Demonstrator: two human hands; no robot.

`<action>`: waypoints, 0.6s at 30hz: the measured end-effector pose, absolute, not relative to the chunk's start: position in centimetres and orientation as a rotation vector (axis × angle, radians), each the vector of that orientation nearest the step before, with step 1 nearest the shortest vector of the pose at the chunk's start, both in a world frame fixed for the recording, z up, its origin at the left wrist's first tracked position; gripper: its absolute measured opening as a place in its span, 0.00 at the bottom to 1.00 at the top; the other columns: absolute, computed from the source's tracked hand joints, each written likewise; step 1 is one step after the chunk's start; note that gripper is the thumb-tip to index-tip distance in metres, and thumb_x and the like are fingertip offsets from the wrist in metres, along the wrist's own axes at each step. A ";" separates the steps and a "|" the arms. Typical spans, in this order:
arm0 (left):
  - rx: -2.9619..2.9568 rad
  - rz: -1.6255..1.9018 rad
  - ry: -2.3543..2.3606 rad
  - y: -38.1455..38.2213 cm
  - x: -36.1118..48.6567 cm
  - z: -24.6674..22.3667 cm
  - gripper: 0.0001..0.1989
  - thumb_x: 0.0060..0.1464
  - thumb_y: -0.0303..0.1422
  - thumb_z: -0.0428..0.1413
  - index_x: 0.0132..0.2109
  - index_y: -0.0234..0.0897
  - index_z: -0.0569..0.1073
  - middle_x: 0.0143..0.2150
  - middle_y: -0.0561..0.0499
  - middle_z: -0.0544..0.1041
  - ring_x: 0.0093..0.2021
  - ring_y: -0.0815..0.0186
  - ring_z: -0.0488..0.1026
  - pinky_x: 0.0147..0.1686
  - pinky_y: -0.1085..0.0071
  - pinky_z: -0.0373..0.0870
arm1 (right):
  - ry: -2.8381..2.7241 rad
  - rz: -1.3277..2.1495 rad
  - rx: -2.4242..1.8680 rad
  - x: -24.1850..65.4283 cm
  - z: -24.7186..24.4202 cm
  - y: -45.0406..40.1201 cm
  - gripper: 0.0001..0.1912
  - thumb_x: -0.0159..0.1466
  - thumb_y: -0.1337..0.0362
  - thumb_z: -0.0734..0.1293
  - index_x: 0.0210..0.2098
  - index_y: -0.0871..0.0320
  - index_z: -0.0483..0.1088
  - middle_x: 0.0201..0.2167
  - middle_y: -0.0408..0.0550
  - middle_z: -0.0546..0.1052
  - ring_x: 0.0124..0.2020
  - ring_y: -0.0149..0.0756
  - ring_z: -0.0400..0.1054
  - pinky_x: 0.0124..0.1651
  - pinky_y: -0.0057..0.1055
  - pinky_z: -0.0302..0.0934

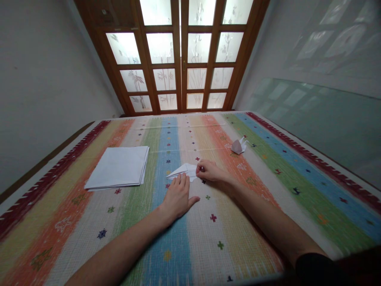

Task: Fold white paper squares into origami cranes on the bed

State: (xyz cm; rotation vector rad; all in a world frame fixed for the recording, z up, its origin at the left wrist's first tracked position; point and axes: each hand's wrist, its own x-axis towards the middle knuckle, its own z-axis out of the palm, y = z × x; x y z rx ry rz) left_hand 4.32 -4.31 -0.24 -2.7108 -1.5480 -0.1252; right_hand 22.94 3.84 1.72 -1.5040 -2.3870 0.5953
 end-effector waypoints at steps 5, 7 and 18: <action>-2.724 -0.184 -1.588 -4.4 4.2 0.1 0.39 0.57 0.55 0.47 0.63 0.28 0.60 0.64 0.33 0.63 0.63 0.47 0.59 0.60 0.55 0.56 | -2.303 0.684 -1.489 23.0 1.3 4.6 0.02 0.55 0.69 0.69 0.27 0.57 0.75 0.31 0.46 0.76 0.31 0.34 0.68 0.36 0.30 0.57; -2.725 -0.188 -1.593 -4.4 4.2 0.2 0.38 0.57 0.55 0.47 0.63 0.28 0.60 0.63 0.34 0.63 0.62 0.46 0.59 0.59 0.55 0.56 | -2.235 0.705 -1.487 22.7 1.3 5.0 0.03 0.56 0.68 0.69 0.31 0.59 0.75 0.31 0.48 0.76 0.32 0.35 0.68 0.35 0.30 0.58; -2.688 -0.149 -1.584 -4.5 4.3 0.4 0.39 0.57 0.56 0.45 0.63 0.26 0.60 0.63 0.33 0.63 0.65 0.42 0.53 0.63 0.48 0.46 | -2.342 0.680 -1.240 19.5 0.4 6.9 0.11 0.59 0.71 0.67 0.41 0.61 0.76 0.42 0.53 0.76 0.45 0.37 0.68 0.50 0.35 0.59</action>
